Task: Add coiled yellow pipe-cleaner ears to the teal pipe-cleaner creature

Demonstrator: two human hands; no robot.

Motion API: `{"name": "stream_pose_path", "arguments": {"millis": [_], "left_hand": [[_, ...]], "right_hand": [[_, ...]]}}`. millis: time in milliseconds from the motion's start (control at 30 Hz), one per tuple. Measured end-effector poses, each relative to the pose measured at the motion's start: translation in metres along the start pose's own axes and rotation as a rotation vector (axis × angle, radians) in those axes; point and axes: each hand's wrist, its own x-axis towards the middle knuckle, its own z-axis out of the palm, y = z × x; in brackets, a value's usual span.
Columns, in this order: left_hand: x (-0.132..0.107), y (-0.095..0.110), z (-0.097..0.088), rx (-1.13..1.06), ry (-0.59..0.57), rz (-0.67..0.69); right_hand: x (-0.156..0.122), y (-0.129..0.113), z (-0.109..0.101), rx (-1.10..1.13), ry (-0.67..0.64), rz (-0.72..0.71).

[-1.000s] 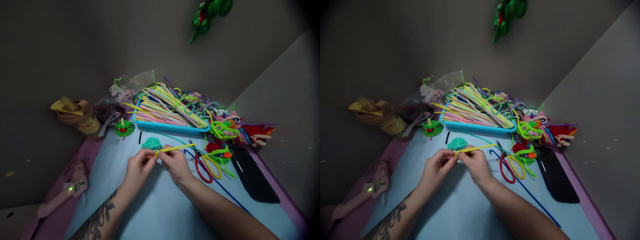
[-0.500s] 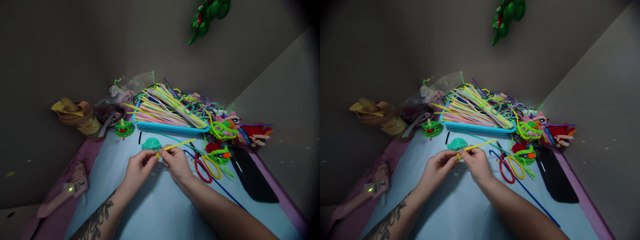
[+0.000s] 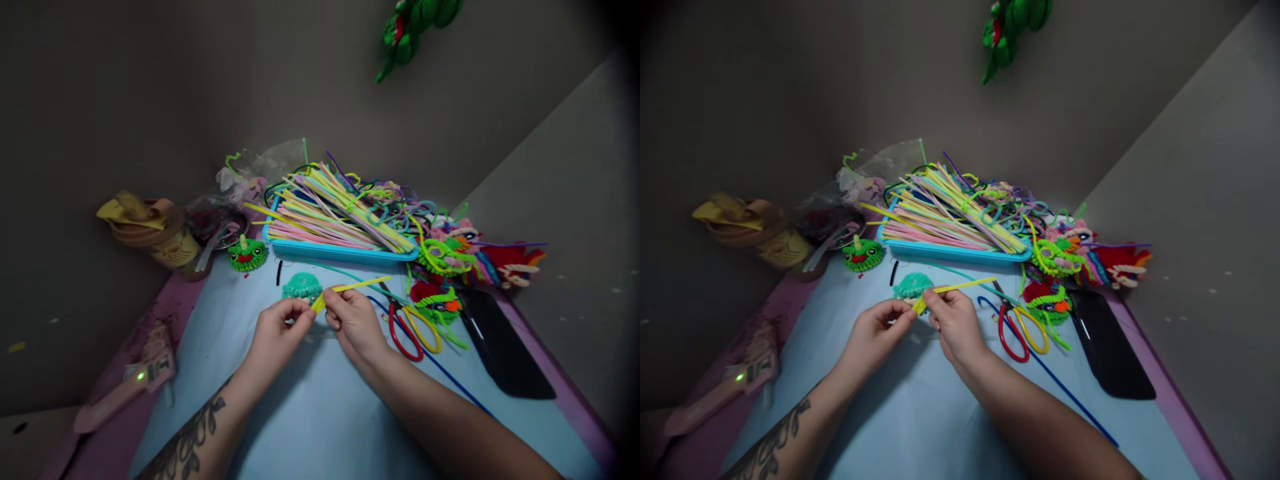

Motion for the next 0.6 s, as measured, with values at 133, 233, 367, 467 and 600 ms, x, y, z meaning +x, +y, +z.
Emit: {"name": "stream_pose_path", "arguments": {"millis": [133,233,367,467,600], "left_hand": [[0.001,-0.004,-0.001,0.039,-0.006,0.023],[0.001,-0.007,0.0,0.074,-0.005,0.058],[0.0,-0.005,0.001,0.122,0.013,0.071],[0.001,-0.002,0.002,0.082,0.028,0.033],[0.001,0.001,0.002,-0.015,0.018,-0.035]], "right_hand": [[-0.001,0.003,-0.003,-0.034,-0.026,-0.066],[-0.003,0.004,-0.006,-0.13,-0.069,-0.158],[-0.008,0.002,-0.006,-0.314,-0.107,-0.299],[-0.014,-0.002,-0.003,-0.449,-0.117,-0.415],[-0.018,-0.004,-0.001,-0.503,-0.127,-0.481]]}}
